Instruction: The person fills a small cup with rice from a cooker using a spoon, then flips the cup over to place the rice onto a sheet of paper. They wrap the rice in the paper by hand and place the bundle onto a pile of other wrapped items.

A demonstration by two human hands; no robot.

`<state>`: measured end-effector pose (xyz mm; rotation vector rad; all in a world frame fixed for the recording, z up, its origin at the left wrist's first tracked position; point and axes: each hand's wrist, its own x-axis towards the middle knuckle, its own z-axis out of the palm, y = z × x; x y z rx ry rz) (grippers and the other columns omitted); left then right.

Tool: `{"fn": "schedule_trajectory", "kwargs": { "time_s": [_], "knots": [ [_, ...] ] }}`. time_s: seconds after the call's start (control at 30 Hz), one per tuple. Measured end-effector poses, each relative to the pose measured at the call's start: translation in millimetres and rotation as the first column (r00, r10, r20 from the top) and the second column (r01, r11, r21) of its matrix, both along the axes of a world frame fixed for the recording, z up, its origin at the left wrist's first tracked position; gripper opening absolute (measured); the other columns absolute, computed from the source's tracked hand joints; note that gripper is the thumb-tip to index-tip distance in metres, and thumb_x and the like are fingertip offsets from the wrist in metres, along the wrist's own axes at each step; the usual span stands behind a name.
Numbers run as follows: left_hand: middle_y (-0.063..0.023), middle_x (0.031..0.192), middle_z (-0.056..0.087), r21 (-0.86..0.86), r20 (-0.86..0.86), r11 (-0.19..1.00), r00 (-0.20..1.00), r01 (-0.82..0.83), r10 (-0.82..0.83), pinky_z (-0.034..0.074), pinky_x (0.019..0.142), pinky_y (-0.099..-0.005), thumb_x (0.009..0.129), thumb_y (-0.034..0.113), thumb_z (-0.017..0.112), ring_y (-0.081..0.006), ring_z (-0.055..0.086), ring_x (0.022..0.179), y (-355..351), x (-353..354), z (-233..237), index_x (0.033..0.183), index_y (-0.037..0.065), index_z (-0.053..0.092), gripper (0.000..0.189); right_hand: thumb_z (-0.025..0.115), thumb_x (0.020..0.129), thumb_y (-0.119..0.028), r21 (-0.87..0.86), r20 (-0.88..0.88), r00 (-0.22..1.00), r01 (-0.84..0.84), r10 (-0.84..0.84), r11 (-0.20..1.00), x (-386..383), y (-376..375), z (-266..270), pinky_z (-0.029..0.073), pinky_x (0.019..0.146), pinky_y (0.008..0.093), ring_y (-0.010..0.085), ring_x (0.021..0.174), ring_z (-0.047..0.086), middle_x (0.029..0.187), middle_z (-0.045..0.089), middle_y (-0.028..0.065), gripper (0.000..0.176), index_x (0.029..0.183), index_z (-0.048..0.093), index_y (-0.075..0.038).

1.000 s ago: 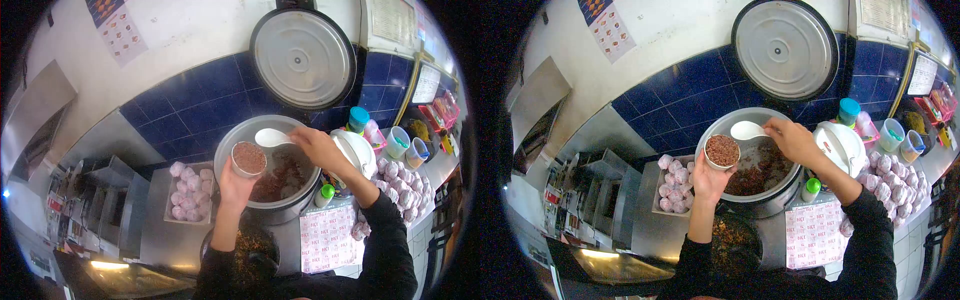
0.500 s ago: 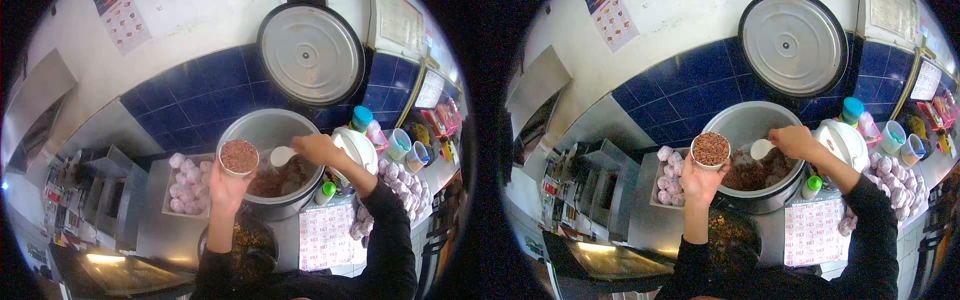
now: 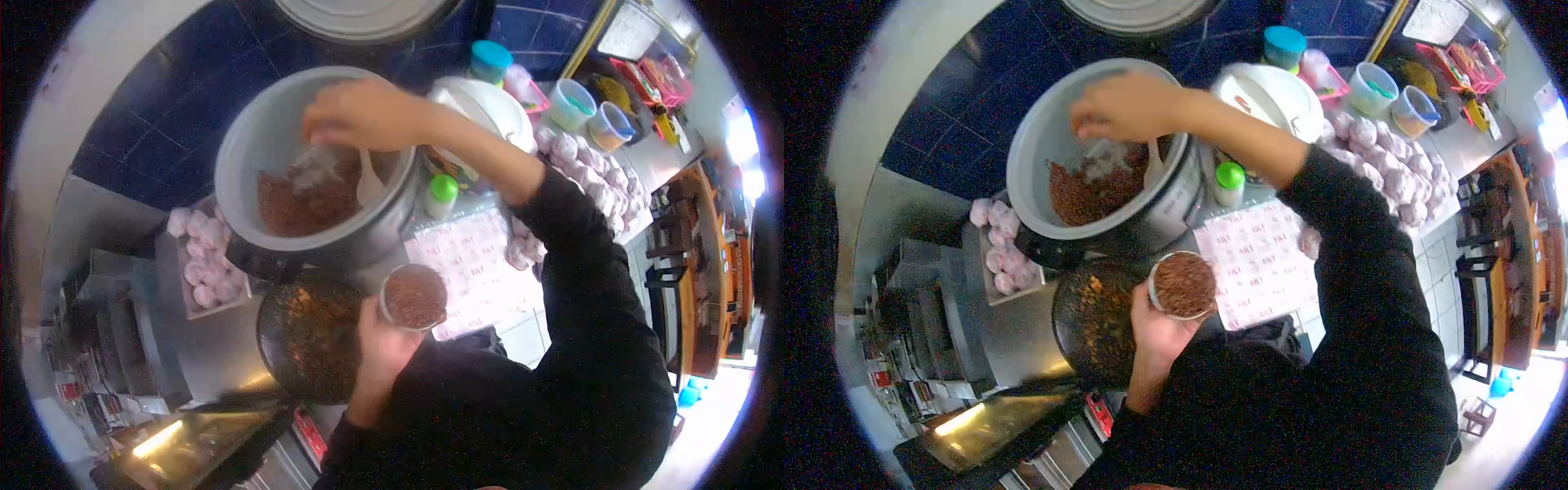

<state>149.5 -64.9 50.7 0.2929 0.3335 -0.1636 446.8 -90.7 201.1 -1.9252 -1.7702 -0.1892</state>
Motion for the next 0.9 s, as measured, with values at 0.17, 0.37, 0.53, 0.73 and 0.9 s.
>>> {"fn": "schedule_trajectory", "kwargs": {
  "time_s": [0.17, 0.37, 0.53, 0.73, 0.9],
  "knots": [
    [-0.0145, 0.138, 0.061, 0.177, -0.033, 0.975, 0.991, 0.137, -0.133, 0.051, 0.103, -0.0572, 0.103, 0.043, 0.043, -0.0336, 0.059, 0.127, -55.9, 16.0, -98.2, 0.137, 0.005, 0.055, 0.052, 0.063, 0.101, -0.024, 0.255, -0.457, 0.886, 0.216, -0.079, 0.942, -53.7, -137.3, 1.9, 0.052, 0.09, 0.0346, 0.0205, 0.101, 0.067, 0.109, 0.072, 0.0093, 0.027, 0.116, 0.07, -0.003],
    [-0.0154, 0.131, 0.058, 0.808, -0.065, 0.582, 0.995, 0.094, -0.071, 0.055, 0.09, -0.0504, 0.095, 0.028, 0.069, -0.0294, 0.062, 0.115, -99.8, 61.3, -165.7, 0.126, 0.006, 0.056, 0.04, 0.06, 0.104, -0.017, -0.089, -0.831, 0.374, 0.641, -0.411, 0.762, -130.3, -269.4, -111.2, 0.051, 0.087, 0.0296, 0.0123, 0.098, 0.065, 0.103, 0.071, 0.0067, 0.022, 0.116, 0.069, 0.0],
    [-0.0212, 0.144, 0.043, 0.528, -0.065, -0.798, 0.923, -0.29, -0.378, 0.044, 0.102, -0.0581, 0.091, 0.029, 0.069, -0.0443, 0.044, 0.131, -158.2, 53.7, -181.9, 0.137, 0.016, 0.053, 0.05, 0.059, 0.102, -0.011, -0.195, -0.845, 0.213, 0.731, -0.49, 0.653, -198.5, -317.5, -232.0, 0.052, 0.077, 0.0308, 0.0156, 0.089, 0.066, 0.097, 0.071, 0.0096, 0.018, 0.113, 0.068, 0.0],
    [-0.0222, 0.149, 0.039, 0.585, -0.179, -0.788, 0.917, -0.192, -0.356, 0.044, 0.103, -0.0563, 0.089, 0.025, 0.071, -0.0461, 0.042, 0.132, -164.0, 57.3, -158.8, 0.142, 0.016, 0.051, 0.058, 0.064, 0.093, -0.011, -0.316, -0.701, 0.29, 0.692, -0.651, 0.649, -240.7, -341.6, -319.5, 0.05, 0.078, 0.0411, 0.0302, 0.084, 0.062, 0.094, 0.065, 0.0142, 0.023, 0.115, 0.066, -0.006],
    [-0.0221, 0.146, 0.041, 0.688, -0.247, -0.715, 0.886, -0.124, -0.392, 0.047, 0.103, -0.0536, 0.083, 0.021, 0.077, -0.0426, 0.049, 0.126, -152.7, 61.5, -141.5, 0.146, 0.018, 0.046, 0.07, 0.067, 0.088, -0.012, -0.292, -0.648, 0.457, 0.59, -0.609, 0.753, -235.4, -351.4, -334.7, 0.047, 0.083, 0.0441, 0.0353, 0.09, 0.059, 0.093, 0.062, 0.0138, 0.029, 0.118, 0.065, -0.01]
  ]
}}
